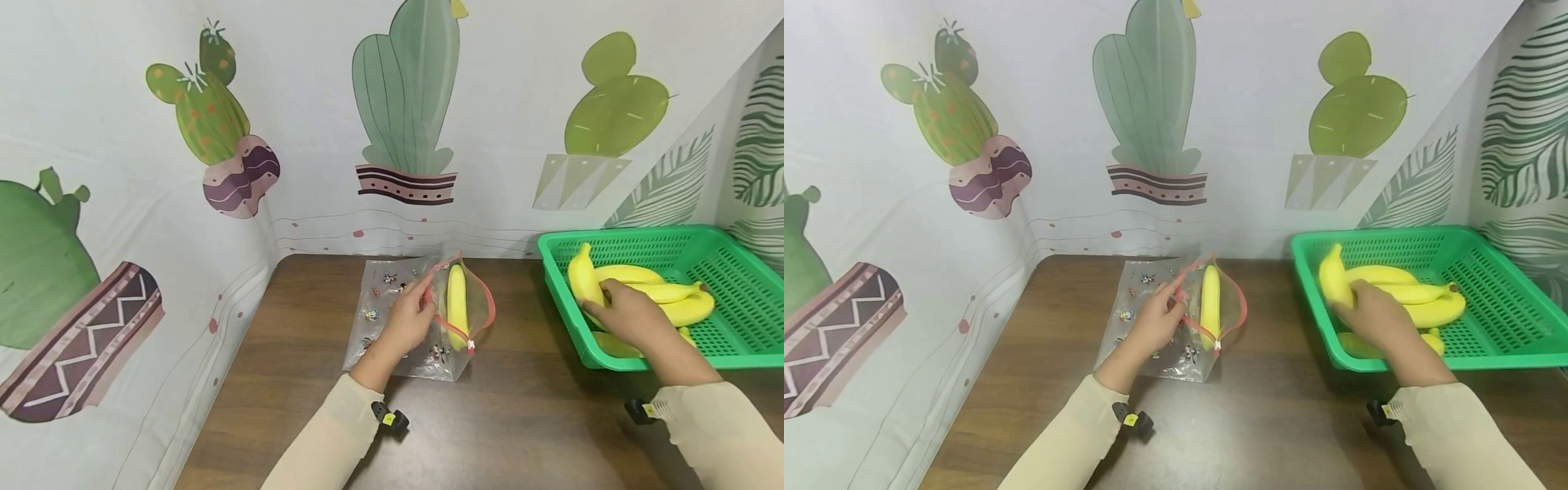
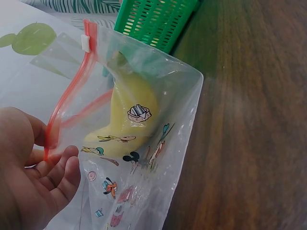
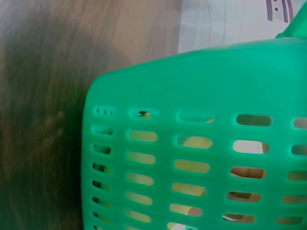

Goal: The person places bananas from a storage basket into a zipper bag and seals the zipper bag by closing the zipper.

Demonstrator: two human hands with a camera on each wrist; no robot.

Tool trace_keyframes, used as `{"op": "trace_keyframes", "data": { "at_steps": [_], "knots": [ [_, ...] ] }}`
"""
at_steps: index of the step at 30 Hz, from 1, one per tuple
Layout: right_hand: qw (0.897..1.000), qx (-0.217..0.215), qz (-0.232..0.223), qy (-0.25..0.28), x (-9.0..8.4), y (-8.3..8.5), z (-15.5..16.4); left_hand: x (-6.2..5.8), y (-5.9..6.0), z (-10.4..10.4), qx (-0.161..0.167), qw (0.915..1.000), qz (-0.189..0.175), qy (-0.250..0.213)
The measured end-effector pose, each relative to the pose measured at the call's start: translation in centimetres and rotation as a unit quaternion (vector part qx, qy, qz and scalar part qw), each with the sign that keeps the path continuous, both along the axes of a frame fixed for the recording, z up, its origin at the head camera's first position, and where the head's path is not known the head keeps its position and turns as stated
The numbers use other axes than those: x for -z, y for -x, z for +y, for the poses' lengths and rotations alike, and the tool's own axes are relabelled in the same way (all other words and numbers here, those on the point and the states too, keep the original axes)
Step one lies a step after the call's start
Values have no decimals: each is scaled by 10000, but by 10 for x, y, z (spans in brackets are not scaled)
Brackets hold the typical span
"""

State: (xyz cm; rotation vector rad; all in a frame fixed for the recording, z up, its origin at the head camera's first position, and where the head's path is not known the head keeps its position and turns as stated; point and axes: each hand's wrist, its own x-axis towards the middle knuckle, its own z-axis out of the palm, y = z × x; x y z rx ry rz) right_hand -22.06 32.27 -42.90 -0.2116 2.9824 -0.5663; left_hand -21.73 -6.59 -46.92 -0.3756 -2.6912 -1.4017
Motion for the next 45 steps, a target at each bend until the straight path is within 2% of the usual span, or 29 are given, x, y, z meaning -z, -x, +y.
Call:
{"op": "trace_keyframes", "data": {
  "at_steps": [12,31,41,45],
  "knots": [
    [9980,295,530,182,-3,-3,-1,0,0,0,17,10000,-9,48],
    [9906,651,1003,660,-14,-9,-6,-1,-1,1,54,9999,130,63],
    [9896,633,1080,703,-22,-8,-12,-4,-2,0,99,9996,-208,-148],
    [9886,575,1174,747,-26,-10,-18,-4,-2,0,109,9995,-207,-191]
  ]
}}
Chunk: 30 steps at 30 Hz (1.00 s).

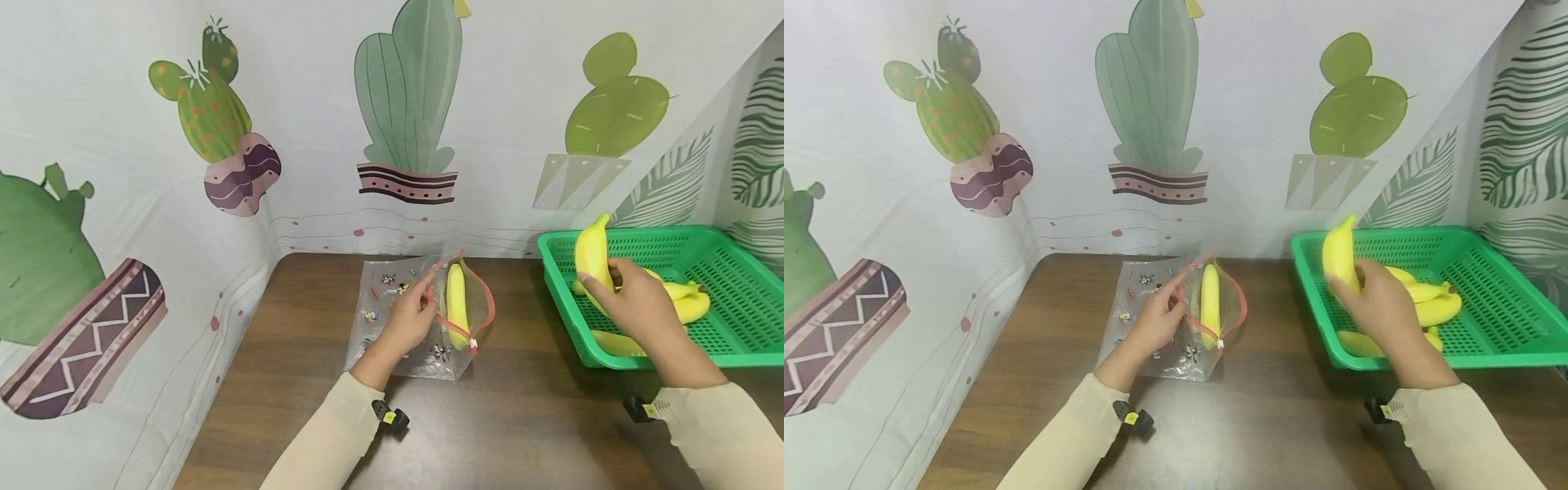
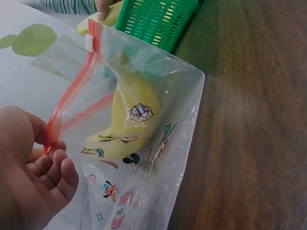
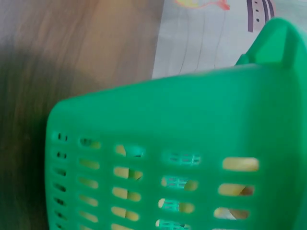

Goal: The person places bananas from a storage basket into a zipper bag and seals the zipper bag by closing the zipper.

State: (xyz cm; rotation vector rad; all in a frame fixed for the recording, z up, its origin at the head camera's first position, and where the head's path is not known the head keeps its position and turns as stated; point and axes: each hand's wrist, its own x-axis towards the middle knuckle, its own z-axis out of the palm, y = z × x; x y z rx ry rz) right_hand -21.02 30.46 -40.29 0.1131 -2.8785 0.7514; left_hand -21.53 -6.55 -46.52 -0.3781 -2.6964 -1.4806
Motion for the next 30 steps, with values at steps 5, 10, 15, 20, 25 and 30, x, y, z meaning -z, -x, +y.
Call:
{"op": "trace_keyframes", "data": {
  "at_steps": [5,10,15,20,25,30],
  "knots": [
    [9999,-55,98,-17,-2,-2,-5,1,0,0,16,9999,27,-116],
    [9997,-78,224,-45,-3,-4,-10,2,0,0,22,9999,-22,-150],
    [9995,-113,302,-76,-5,-6,-15,3,1,1,7,9999,9,-148],
    [9993,-144,321,-99,-7,-8,-21,3,1,1,-17,9999,4,-128],
    [9991,-241,334,-68,-9,-10,-28,3,1,1,-13,9999,-11,-139],
    [9988,-349,344,-52,-10,-13,-34,2,1,1,3,9999,15,-132]
  ]
}}
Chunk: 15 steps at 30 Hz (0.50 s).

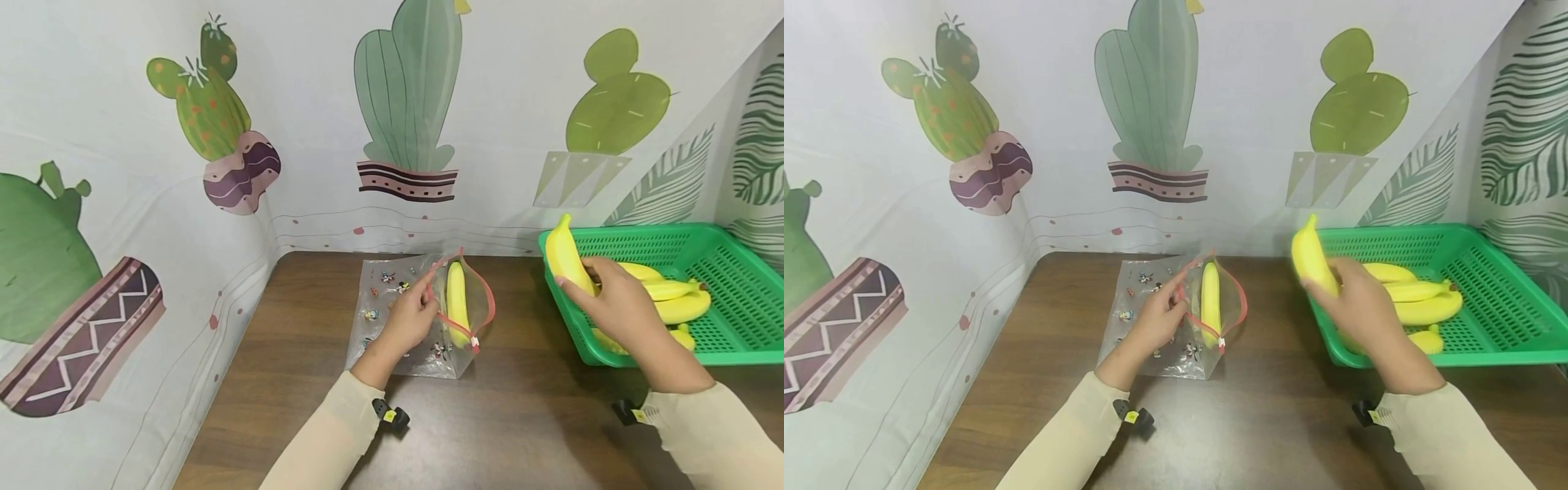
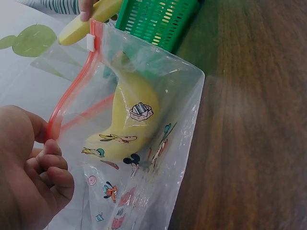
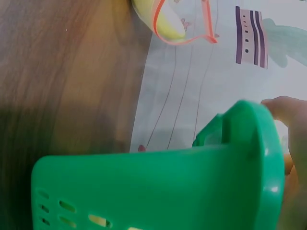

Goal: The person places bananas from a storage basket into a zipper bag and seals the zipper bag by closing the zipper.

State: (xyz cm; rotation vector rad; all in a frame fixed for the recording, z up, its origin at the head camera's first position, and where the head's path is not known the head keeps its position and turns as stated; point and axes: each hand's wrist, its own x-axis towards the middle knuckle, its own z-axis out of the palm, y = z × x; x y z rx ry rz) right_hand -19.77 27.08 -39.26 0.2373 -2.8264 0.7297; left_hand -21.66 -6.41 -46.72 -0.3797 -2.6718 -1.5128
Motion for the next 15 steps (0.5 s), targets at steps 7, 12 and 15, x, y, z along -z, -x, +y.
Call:
{"op": "trace_keyframes", "data": {
  "at_steps": [7,12,15],
  "knots": [
    [9998,-159,70,53,-1,-2,-9,0,0,0,12,10000,8,-11],
    [9998,-185,68,68,1,-4,-16,-1,-1,1,6,10000,-42,30],
    [9998,-194,-16,20,2,-5,-20,-1,0,1,26,10000,-75,10]
  ]
}}
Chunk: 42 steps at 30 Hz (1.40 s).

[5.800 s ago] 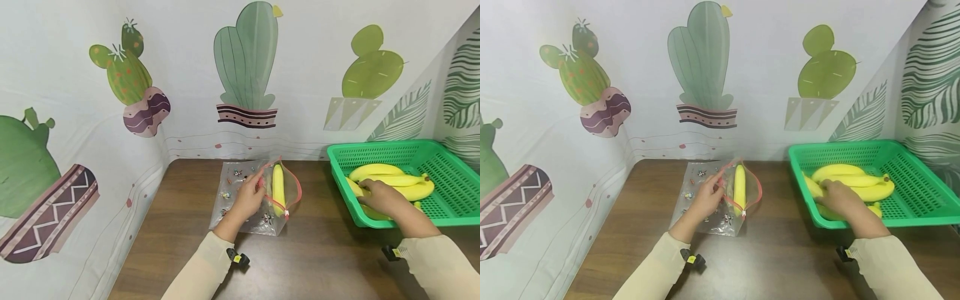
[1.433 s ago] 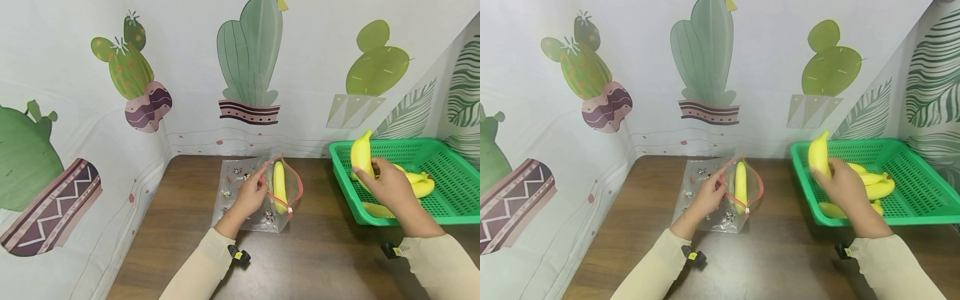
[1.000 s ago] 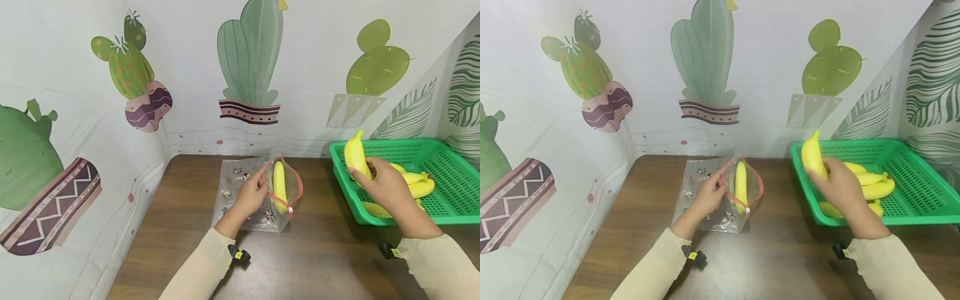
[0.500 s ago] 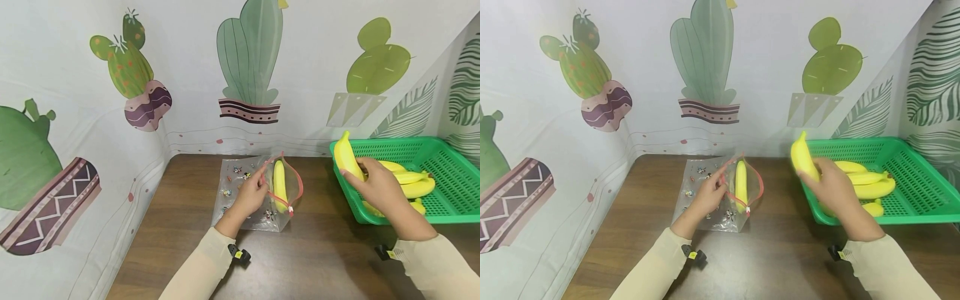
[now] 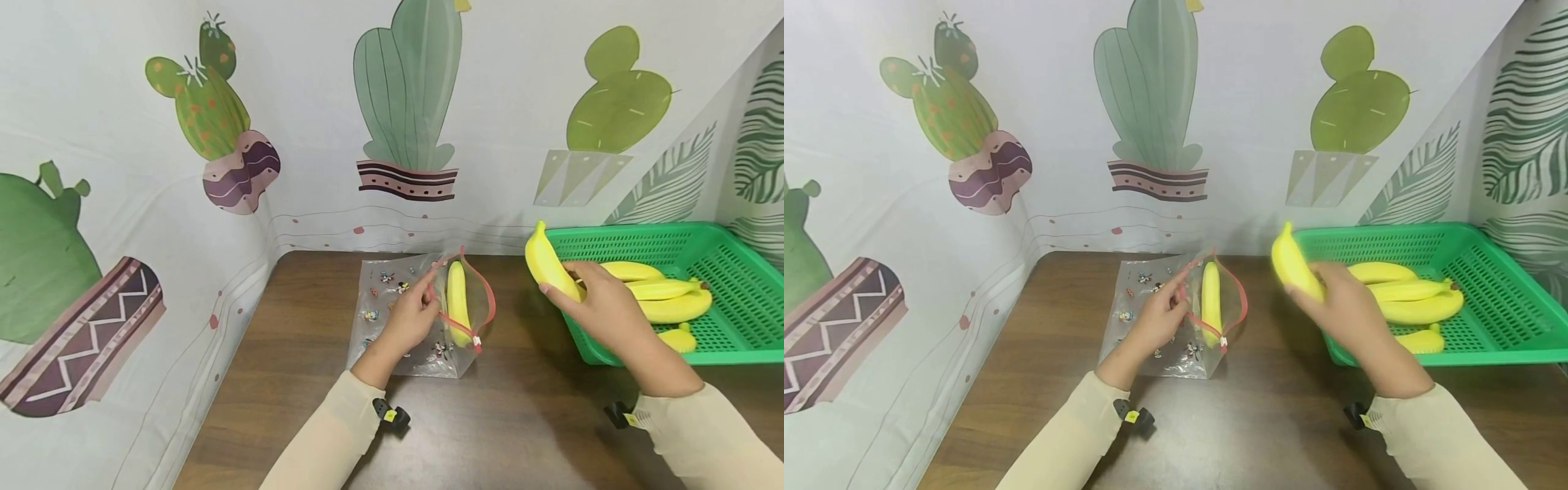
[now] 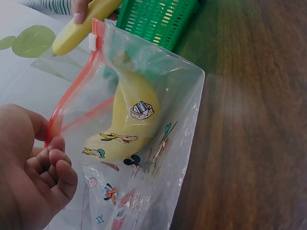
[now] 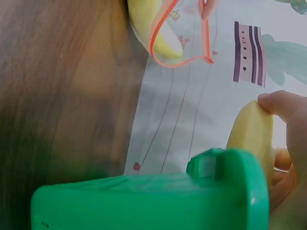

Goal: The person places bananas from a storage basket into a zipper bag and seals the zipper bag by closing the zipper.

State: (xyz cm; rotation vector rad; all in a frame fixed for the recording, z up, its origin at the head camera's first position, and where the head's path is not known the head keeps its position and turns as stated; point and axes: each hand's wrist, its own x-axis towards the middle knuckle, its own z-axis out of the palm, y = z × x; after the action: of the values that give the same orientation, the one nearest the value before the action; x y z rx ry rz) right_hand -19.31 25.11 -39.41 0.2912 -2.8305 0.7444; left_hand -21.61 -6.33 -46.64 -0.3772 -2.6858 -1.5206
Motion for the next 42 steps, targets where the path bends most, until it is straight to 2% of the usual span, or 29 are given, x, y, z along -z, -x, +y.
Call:
{"op": "trace_keyframes", "data": {
  "at_steps": [18,31,42],
  "knots": [
    [9978,-566,-293,-185,1,-9,-34,1,1,0,75,10000,0,6],
    [9906,-1166,13,-710,17,-8,-50,-1,-2,1,88,9999,74,-19],
    [9860,-1391,-459,-800,21,-8,-63,-1,-4,3,246,9994,245,47]
  ]
}}
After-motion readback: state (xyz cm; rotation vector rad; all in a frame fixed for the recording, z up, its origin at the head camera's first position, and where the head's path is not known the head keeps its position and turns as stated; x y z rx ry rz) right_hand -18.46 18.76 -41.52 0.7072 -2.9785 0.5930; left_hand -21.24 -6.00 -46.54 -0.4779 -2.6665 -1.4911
